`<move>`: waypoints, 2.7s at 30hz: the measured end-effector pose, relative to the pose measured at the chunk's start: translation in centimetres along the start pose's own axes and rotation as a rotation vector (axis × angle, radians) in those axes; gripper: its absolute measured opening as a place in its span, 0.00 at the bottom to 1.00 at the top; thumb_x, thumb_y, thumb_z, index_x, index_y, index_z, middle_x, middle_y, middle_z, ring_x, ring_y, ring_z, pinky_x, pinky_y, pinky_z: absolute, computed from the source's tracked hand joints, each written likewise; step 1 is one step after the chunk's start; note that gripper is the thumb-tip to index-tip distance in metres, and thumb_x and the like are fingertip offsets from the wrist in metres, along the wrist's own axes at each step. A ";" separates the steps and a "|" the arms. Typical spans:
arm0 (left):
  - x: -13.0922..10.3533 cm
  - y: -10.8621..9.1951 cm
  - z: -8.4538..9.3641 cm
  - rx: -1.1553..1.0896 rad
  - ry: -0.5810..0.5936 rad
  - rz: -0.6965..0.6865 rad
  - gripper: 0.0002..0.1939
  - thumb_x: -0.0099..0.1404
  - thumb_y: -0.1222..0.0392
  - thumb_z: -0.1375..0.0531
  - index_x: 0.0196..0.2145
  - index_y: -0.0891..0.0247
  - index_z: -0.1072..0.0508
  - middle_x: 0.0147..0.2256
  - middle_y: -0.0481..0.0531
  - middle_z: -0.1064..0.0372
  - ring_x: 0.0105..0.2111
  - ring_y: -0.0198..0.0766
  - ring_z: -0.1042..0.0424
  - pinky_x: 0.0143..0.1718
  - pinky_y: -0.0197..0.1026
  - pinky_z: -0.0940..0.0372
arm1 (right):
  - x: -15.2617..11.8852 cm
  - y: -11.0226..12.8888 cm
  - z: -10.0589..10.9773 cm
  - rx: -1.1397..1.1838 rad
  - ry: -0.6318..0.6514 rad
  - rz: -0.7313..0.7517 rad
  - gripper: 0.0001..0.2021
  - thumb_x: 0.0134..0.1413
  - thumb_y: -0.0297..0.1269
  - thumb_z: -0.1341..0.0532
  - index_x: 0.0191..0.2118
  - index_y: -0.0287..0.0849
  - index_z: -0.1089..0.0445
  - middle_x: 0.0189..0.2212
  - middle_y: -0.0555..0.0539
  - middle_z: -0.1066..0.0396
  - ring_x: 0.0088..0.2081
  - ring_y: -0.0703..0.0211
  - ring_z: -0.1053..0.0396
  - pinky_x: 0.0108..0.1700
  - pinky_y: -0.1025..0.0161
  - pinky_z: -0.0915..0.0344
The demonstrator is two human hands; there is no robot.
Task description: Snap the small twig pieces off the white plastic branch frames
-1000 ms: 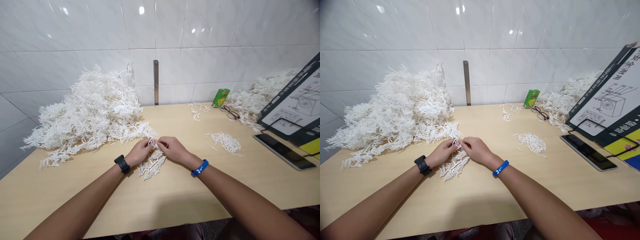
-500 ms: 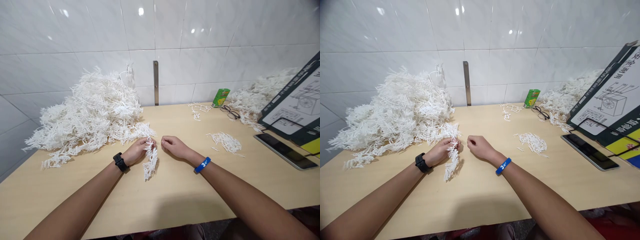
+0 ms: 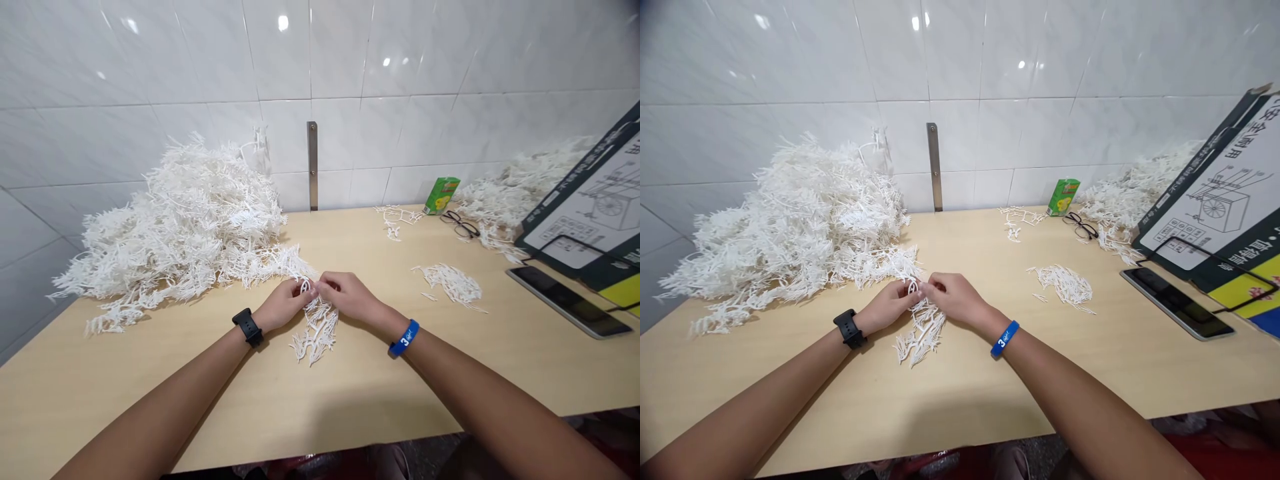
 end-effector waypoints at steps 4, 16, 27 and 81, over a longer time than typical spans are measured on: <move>-0.1 -0.6 -0.8 0.048 0.058 -0.068 0.16 0.63 0.48 0.44 0.32 0.65 0.31 0.31 0.50 0.32 0.33 0.39 0.36 0.38 0.40 0.41 | -0.1 -0.4 -1.7 0.130 0.122 -0.029 0.17 0.57 0.45 0.44 0.24 0.39 0.38 0.21 0.53 0.43 0.25 0.66 0.47 0.27 0.66 0.50; -0.7 -0.2 -1.0 -0.392 0.169 -0.018 0.15 0.62 0.48 0.40 0.33 0.65 0.32 0.32 0.51 0.37 0.32 0.36 0.38 0.38 0.40 0.42 | -0.2 -0.8 -2.5 0.694 0.250 -0.051 0.18 0.54 0.48 0.41 0.23 0.40 0.40 0.21 0.53 0.44 0.25 0.65 0.47 0.30 0.65 0.48; -0.3 -0.6 0.2 -0.200 0.005 0.017 0.17 0.63 0.48 0.42 0.27 0.65 0.36 0.24 0.44 0.47 0.25 0.31 0.48 0.30 0.38 0.48 | 0.5 -0.7 2.5 -0.301 -0.154 0.087 0.06 0.56 0.35 0.43 0.31 0.41 0.30 0.34 0.45 0.29 0.41 0.54 0.36 0.46 0.57 0.46; -0.2 -0.3 0.5 -0.109 -0.045 0.004 0.17 0.62 0.46 0.42 0.27 0.64 0.36 0.21 0.43 0.42 0.22 0.31 0.43 0.26 0.35 0.44 | -0.3 -0.1 -1.3 0.194 0.011 -0.040 0.12 0.56 0.44 0.42 0.30 0.40 0.34 0.24 0.52 0.35 0.27 0.64 0.41 0.30 0.66 0.45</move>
Point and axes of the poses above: each hand's wrist, its own x-axis towards the middle knuckle, its own z-axis out of the back of the hand, y = z × x, the point moved 10 cm from there along x, towards the middle knuckle
